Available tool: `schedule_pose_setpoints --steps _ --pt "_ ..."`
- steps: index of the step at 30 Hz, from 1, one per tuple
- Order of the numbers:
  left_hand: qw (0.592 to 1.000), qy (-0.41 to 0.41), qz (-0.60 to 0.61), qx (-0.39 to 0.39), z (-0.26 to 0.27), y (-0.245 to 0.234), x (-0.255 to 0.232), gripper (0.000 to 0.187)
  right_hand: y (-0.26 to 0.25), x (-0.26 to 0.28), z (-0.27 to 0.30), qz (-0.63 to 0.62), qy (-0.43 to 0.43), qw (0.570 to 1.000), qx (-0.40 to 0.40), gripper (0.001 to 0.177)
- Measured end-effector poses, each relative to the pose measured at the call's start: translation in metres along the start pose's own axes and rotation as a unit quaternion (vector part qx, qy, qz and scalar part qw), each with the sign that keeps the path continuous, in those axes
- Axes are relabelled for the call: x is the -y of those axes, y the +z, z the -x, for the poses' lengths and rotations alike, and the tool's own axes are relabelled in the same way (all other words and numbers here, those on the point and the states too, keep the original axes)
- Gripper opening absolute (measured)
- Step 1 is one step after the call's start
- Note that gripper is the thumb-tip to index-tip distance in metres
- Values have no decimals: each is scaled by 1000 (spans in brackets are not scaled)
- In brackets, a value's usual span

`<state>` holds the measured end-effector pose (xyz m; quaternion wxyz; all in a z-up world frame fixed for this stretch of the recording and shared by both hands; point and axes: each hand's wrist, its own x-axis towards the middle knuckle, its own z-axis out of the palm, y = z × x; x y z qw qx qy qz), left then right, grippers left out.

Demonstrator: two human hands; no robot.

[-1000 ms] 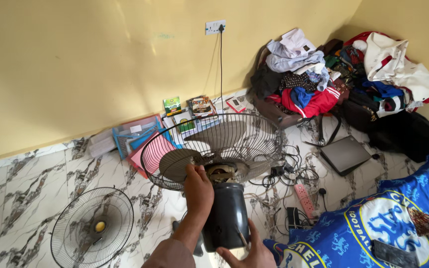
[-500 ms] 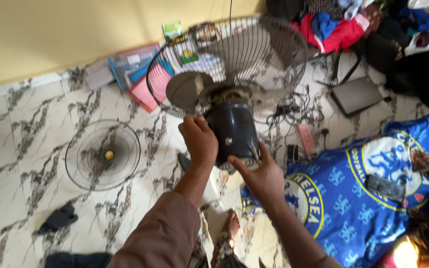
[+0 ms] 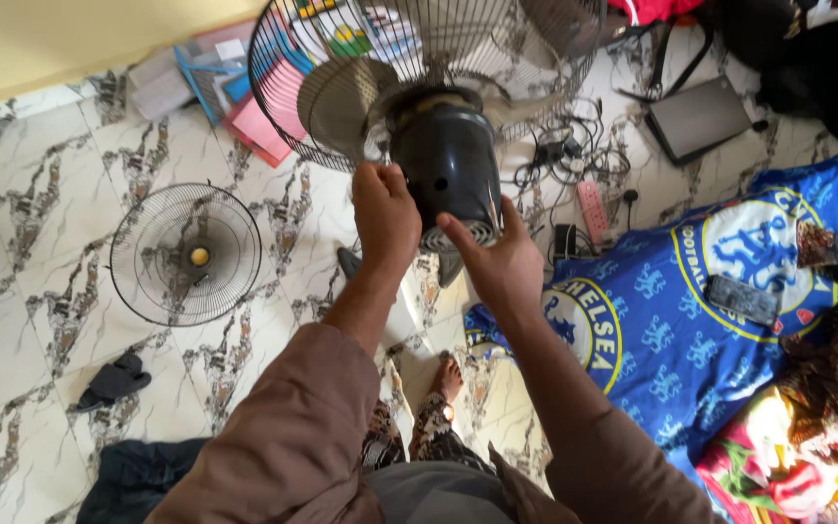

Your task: The person disassembles a standing fan by removing the rear cover, detaching the front grille, and unscrewing the fan blades. They use a screwdriver and pliers to loosen and remove fasteners, then reassemble the fan by reattaching the blades, grille, and rear cover.

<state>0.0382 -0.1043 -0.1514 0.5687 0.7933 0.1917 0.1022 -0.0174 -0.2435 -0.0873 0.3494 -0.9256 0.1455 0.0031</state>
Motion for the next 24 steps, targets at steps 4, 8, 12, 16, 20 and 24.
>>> schedule_pose_setpoints --steps 4,8,12,16,20,24 --pt "1000 5 14 -1 -2 4 0 24 8 0 -11 -9 2 1000 -8 101" --pt "1000 28 1 -4 0 0 9 25 17 -2 -8 18 -1 1000 -17 105" --pt "999 38 5 -13 -9 8 10 24 15 -5 -13 66 -10 998 2 116" --pt "998 28 50 -13 -5 5 15 23 20 -7 -1 63 -34 997 -4 124" --pt "999 49 23 -6 -10 4 15 22 29 -8 -1 61 -107 989 -79 118" --pt "996 87 21 -2 -18 2 13 23 33 -11 0 61 -159 979 -111 114"
